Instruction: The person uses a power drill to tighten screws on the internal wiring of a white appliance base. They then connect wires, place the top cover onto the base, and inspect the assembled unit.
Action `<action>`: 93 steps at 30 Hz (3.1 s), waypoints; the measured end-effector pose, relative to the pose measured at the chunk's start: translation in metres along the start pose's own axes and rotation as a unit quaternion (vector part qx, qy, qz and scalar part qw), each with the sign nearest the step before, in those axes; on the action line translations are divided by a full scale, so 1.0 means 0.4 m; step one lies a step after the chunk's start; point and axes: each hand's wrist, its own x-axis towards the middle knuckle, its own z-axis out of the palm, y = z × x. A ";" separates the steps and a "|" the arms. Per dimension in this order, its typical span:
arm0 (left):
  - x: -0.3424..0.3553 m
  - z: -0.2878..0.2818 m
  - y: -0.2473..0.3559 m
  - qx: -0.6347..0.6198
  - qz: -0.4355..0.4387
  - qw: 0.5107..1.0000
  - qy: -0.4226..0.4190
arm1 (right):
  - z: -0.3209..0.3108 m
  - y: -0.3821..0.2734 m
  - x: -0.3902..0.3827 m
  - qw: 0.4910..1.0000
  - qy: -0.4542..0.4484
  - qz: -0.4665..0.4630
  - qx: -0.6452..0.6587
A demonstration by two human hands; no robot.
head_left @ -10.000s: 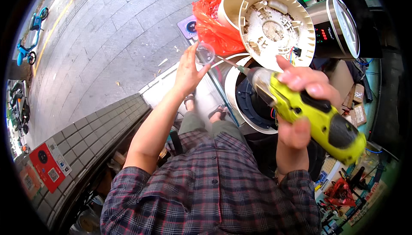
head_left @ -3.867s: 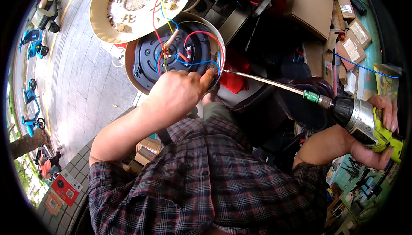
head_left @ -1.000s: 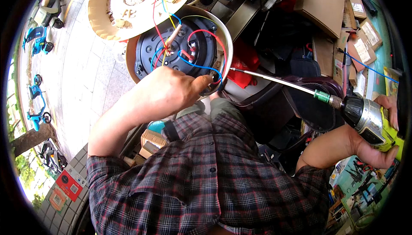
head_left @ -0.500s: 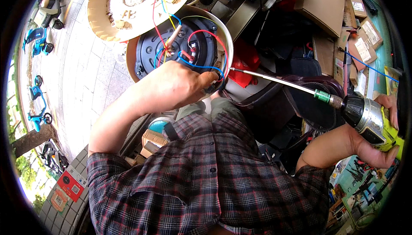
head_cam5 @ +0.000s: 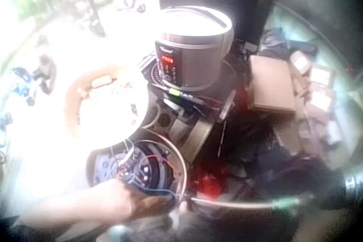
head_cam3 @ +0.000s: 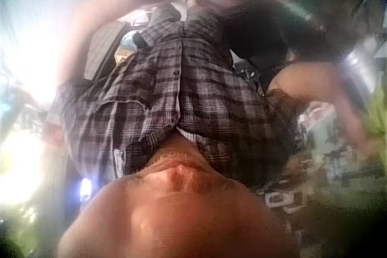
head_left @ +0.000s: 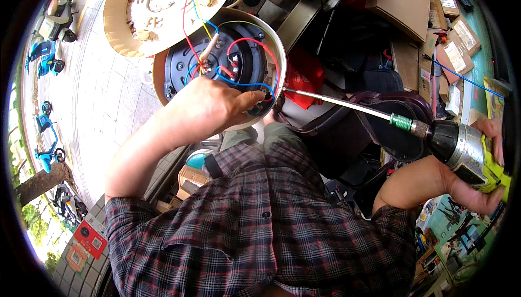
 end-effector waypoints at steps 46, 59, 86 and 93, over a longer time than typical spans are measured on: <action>-0.067 0.092 0.018 0.120 0.054 0.989 0.061 | 0.399 0.199 -0.108 0.854 -0.476 0.178 0.111; -0.068 0.088 0.021 0.128 0.050 0.990 0.044 | 0.413 0.207 -0.128 0.855 -0.480 0.161 0.109; -0.080 0.108 0.016 0.130 0.054 0.984 0.112 | 0.480 0.220 -0.095 0.792 -0.567 0.205 0.095; -0.070 0.103 0.012 0.128 0.069 0.984 0.107 | 0.488 0.203 -0.101 0.801 -0.564 0.191 0.067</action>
